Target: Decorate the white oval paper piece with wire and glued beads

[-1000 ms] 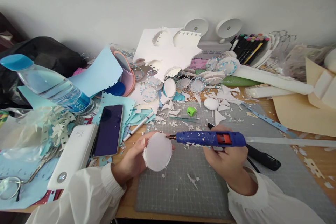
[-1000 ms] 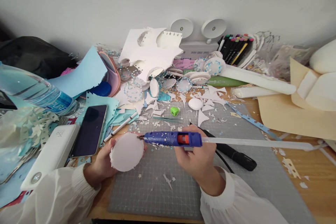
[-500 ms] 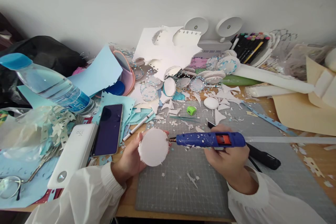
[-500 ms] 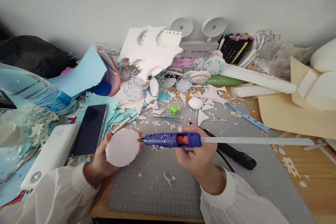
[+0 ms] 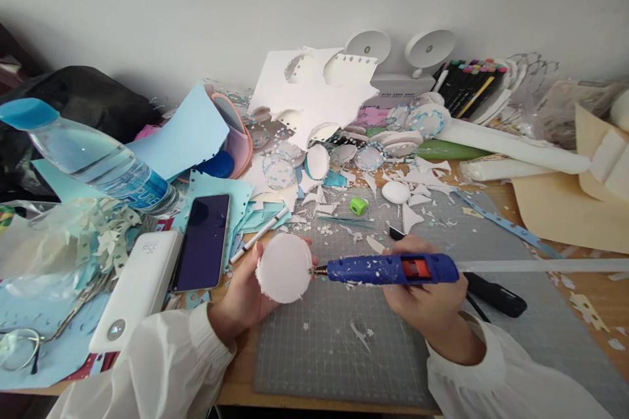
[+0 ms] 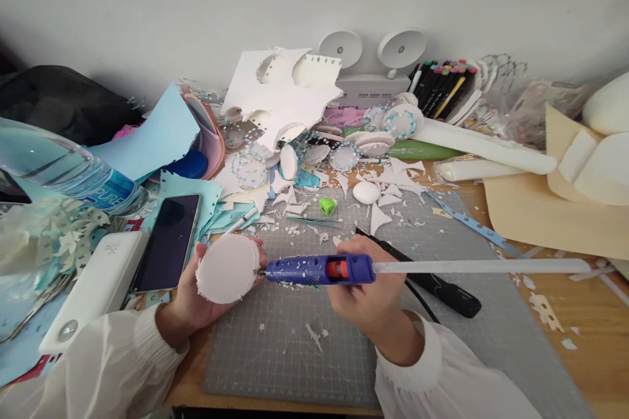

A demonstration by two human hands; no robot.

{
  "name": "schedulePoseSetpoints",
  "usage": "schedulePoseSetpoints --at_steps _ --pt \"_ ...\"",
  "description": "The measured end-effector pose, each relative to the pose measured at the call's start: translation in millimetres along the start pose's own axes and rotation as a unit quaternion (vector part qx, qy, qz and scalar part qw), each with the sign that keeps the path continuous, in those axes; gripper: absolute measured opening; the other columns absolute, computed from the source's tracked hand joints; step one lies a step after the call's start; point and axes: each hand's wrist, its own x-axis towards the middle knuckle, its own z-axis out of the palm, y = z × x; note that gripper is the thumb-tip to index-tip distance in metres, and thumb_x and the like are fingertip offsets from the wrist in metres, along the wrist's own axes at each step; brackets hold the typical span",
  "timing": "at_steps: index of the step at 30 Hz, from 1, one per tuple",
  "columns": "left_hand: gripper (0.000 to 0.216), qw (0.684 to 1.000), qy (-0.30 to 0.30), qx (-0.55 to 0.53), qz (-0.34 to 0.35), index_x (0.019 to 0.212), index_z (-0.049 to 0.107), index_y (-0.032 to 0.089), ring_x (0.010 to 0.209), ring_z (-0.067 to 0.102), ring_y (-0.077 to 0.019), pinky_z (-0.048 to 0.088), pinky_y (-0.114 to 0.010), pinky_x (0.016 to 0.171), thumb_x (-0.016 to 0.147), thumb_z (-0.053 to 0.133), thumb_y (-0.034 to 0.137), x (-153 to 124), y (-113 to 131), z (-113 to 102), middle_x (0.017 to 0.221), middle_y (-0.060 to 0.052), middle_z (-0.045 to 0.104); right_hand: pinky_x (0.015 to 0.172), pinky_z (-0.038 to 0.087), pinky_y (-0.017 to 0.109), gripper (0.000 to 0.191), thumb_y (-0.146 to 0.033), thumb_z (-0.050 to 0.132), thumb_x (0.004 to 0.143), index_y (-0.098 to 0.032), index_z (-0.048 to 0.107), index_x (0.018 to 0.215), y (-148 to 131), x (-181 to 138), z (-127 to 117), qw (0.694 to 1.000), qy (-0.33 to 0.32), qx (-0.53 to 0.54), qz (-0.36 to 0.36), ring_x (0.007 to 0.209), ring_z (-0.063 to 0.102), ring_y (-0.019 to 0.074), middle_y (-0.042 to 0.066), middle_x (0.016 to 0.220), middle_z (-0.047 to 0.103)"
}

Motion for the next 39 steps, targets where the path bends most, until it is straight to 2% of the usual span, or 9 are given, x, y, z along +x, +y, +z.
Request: schedulePoseSetpoints --at_steps 6,24,29,33,39 --pt "0.060 1.000 0.018 0.002 -0.003 0.110 0.074 0.015 0.088 0.069 -0.0184 0.055 -0.022 0.073 0.076 0.070 0.064 1 1 -1 0.098 -0.008 0.075 0.051 0.045 0.027 0.021 -0.006 0.058 0.069 -0.024 0.050 0.078 1 -2 1 1.000 -0.005 0.019 -0.012 0.053 0.055 0.0142 -0.004 0.064 0.054" --pt "0.056 1.000 0.017 0.009 0.001 0.113 0.072 0.015 0.094 0.069 -0.0231 0.052 -0.030 0.082 0.079 0.069 0.060 2 -1 -2 0.103 -0.010 0.075 0.048 0.041 0.028 0.019 -0.009 0.058 0.072 -0.024 0.047 0.077 0 -4 -1 0.998 -0.036 0.043 -0.004 0.049 0.050 0.0134 -0.004 0.061 0.051" --pt "0.056 1.000 0.017 0.015 0.000 0.114 0.072 0.016 0.093 0.069 -0.0217 0.052 -0.028 0.079 0.078 0.070 0.059 2 -1 -1 0.104 -0.009 0.075 0.047 0.044 0.027 0.018 -0.012 0.060 0.074 -0.025 0.048 0.076 -5 1 0 0.999 -0.005 0.040 0.030 0.047 0.052 0.0132 -0.005 0.059 0.052" --pt "0.054 1.000 0.002 0.024 0.002 0.115 0.072 0.016 0.092 0.069 -0.0202 0.053 -0.025 0.077 0.079 0.070 0.057 1 -1 0 0.105 -0.009 0.075 0.043 0.042 0.027 0.017 -0.022 0.066 0.073 -0.025 0.051 0.077 -7 4 -1 1.000 0.027 0.003 0.014 0.048 0.055 0.0147 -0.002 0.061 0.056" --pt "0.055 0.997 0.002 0.078 0.003 0.116 0.069 0.016 0.090 0.068 -0.0224 0.053 -0.027 0.074 0.078 0.073 0.056 1 -4 -3 0.102 -0.011 0.072 0.041 0.040 0.025 0.023 -0.017 0.068 0.075 -0.025 0.047 0.078 -11 3 2 0.997 0.000 0.072 0.038 0.042 0.050 0.0111 -0.007 0.056 0.049"
